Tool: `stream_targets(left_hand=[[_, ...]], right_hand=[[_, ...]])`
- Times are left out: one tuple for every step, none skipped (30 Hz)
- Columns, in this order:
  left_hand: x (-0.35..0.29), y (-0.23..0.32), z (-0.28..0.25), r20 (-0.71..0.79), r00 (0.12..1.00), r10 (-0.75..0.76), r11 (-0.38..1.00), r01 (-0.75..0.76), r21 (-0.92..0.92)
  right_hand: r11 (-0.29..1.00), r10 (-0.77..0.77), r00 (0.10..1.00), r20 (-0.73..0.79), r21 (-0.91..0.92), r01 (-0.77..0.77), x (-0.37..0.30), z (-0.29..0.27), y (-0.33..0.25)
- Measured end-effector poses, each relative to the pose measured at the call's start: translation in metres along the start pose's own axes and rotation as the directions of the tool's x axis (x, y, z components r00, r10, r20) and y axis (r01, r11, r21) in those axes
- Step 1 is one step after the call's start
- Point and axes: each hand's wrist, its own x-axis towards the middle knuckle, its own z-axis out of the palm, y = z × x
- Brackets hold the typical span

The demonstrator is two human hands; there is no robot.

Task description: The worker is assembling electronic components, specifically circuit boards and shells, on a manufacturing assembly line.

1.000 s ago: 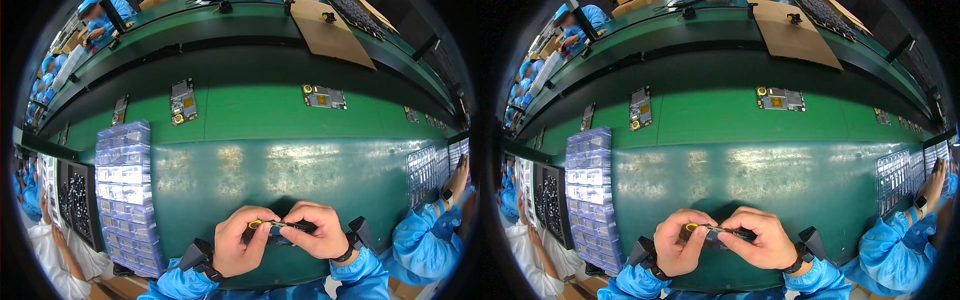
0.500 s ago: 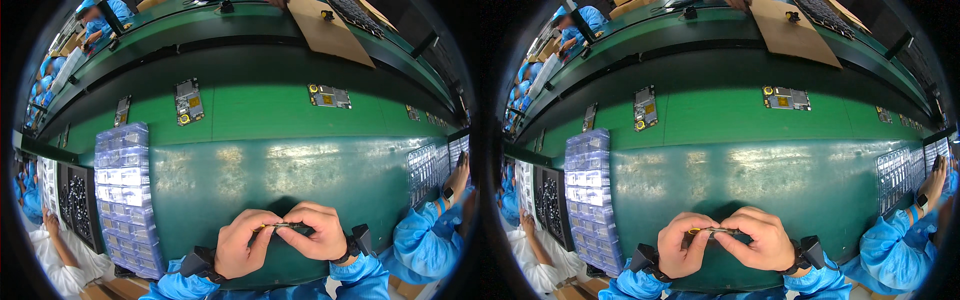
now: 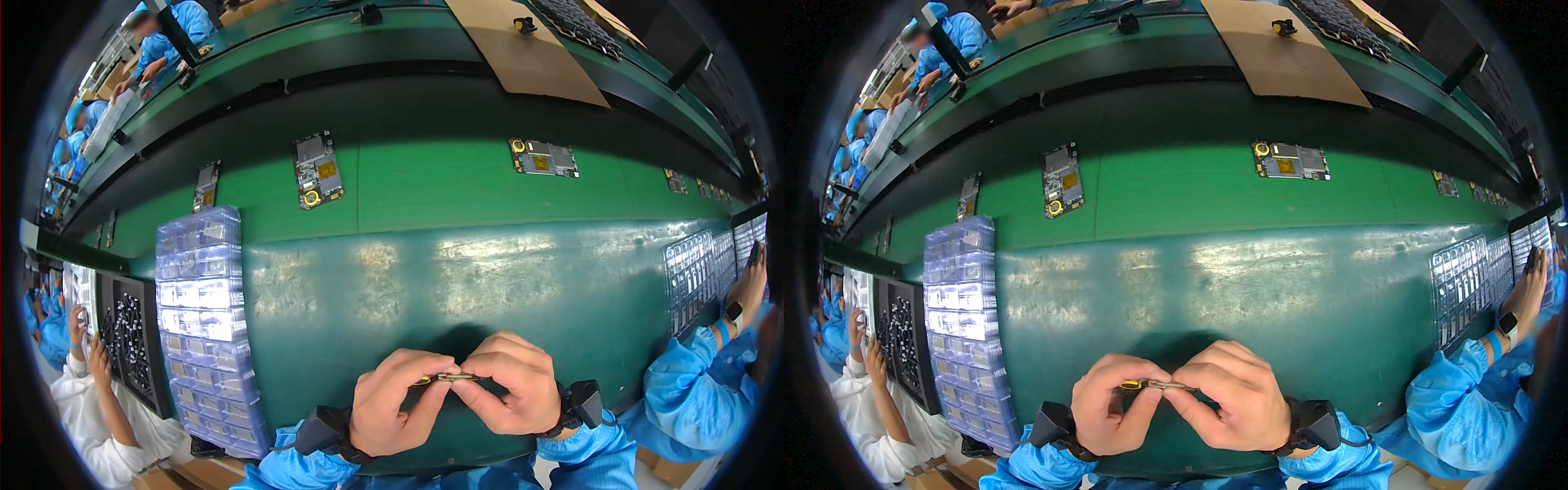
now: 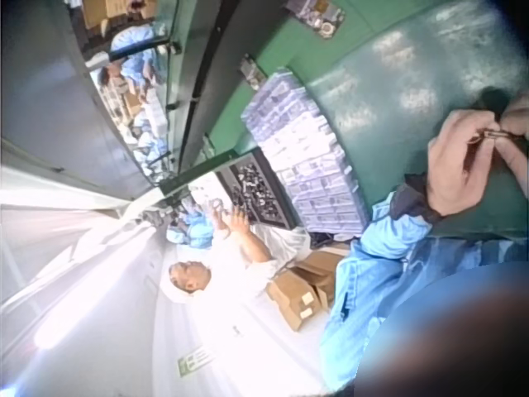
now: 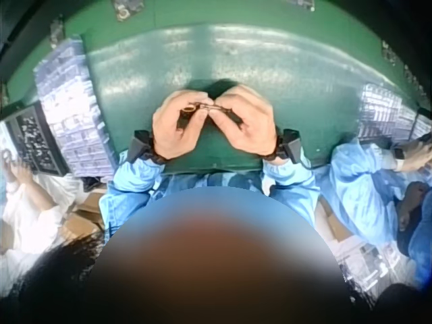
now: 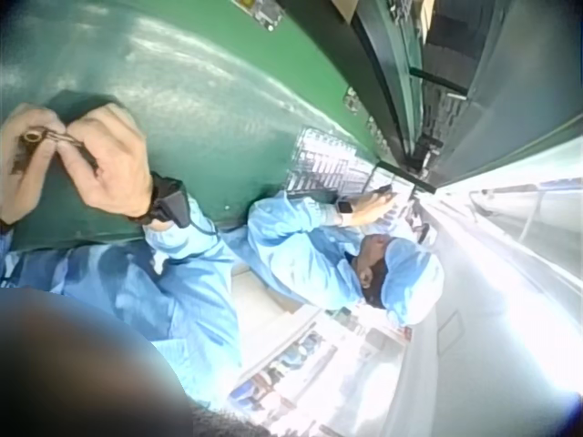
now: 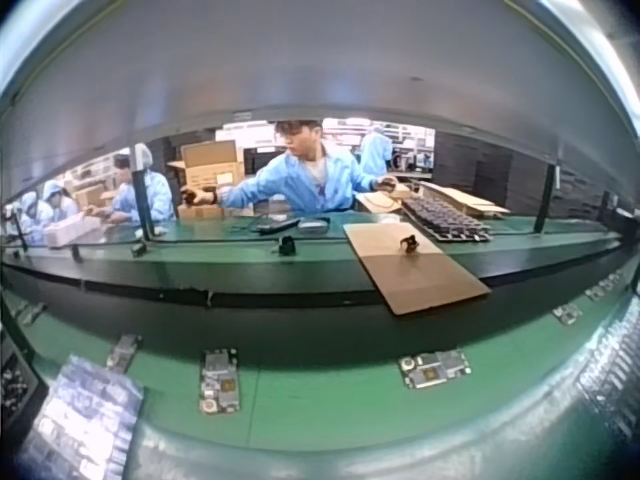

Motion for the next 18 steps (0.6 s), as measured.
stream_targets(left_hand=[[-0.0006, 0.0000, -0.0004, -0.001, 1.000, -0.017, 1.000, 0.017, -0.022], [-0.0011, -0.0015, -0.0013, 0.002, 1.000, -0.017, 1.000, 0.017, -0.024], [-0.0016, -0.0034, -0.0025, 0.016, 1.000, -0.009, 0.999, 0.010, -0.038], [-0.0019, -0.0051, -0.0030, 0.030, 1.000, -0.002, 0.999, 0.003, -0.052], [-0.0024, -0.0052, -0.0025, 0.031, 1.000, -0.001, 0.999, 0.003, -0.050], [-0.0028, -0.0055, -0.0019, 0.026, 1.000, 0.015, 0.999, -0.014, -0.043], [-0.0032, -0.0056, -0.0013, 0.021, 0.999, 0.032, 0.999, -0.031, -0.038], [-0.0036, -0.0048, -0.0008, 0.021, 0.999, 0.030, 0.999, -0.030, -0.037], [-0.0039, -0.0037, -0.0003, 0.024, 1.000, 0.019, 0.999, -0.018, -0.042], [-0.0043, -0.0027, 0.0001, 0.025, 1.000, 0.007, 0.999, -0.005, -0.047], [-0.0046, -0.0021, 0.0004, 0.026, 1.000, 0.006, 0.999, -0.004, -0.047], [-0.0049, -0.0016, 0.0006, 0.022, 1.000, 0.014, 0.999, -0.013, -0.033], [-0.0053, -0.0014, 0.0006, 0.019, 1.000, 0.022, 1.000, -0.021, -0.019], [-0.0061, -0.0013, 0.0004, 0.019, 1.000, 0.020, 1.000, -0.020, -0.018], [-0.0071, -0.0012, 0.0001, 0.022, 1.000, 0.018, 1.000, -0.017, -0.022], [-0.0076, -0.0012, 0.0000, 0.025, 1.000, 0.015, 1.000, -0.014, -0.027], [-0.0079, -0.0017, 0.0001, 0.024, 1.000, 0.015, 1.000, -0.014, -0.025], [-0.0080, -0.0024, 0.0004, 0.015, 1.000, 0.014, 1.000, -0.014, -0.028]], right_hand=[[0.999, -0.040, 0.999, 0.015, -0.006, 0.040, 0.0027, -0.0015, 0.0022], [0.997, -0.075, 0.997, 0.032, -0.016, 0.076, 0.0041, -0.0019, 0.0041], [0.997, -0.073, 0.997, 0.030, -0.017, 0.074, 0.0038, -0.0014, 0.0054], [0.997, -0.069, 0.997, 0.025, 0.023, 0.069, 0.0036, -0.0006, 0.0066], [0.995, -0.069, 0.997, 0.022, 0.067, 0.067, 0.0034, -0.0001, 0.0068], [0.995, -0.069, 0.997, 0.021, 0.069, 0.067, 0.0029, 0.0001, 0.0060], [0.997, -0.057, 0.998, 0.020, 0.058, 0.056, 0.0023, 0.0003, 0.0043], [0.998, -0.044, 0.999, 0.019, 0.047, 0.043, 0.0016, 0.0003, 0.0026], [0.998, -0.042, 0.999, 0.019, 0.048, 0.042, 0.0009, 0.0005, 0.0014], [0.999, -0.020, 1.000, 0.020, 0.046, 0.019, 0.0003, 0.0009, 0.0005], [0.999, 0.003, 1.000, 0.019, 0.044, -0.003, -0.0001, 0.0014, -0.0001], [0.999, 0.003, 1.000, 0.019, 0.044, -0.004, -0.0004, 0.0019, -0.0009], [0.999, 0.007, 1.000, 0.016, 0.043, -0.007, -0.0006, 0.0023, -0.0017], [0.999, 0.009, 1.000, 0.014, 0.043, -0.010, -0.0008, 0.0028, -0.0021], [0.999, 0.009, 1.000, 0.014, 0.044, -0.010, -0.0012, 0.0032, -0.0022], [0.999, 0.002, 1.000, 0.008, 0.042, -0.002, -0.0017, 0.0036, -0.0022], [0.999, -0.007, 1.000, 0.002, 0.041, 0.007, -0.0016, 0.0041, -0.0018], [0.999, -0.008, 1.000, 0.003, 0.043, 0.008, -0.0010, 0.0038, -0.0007]])
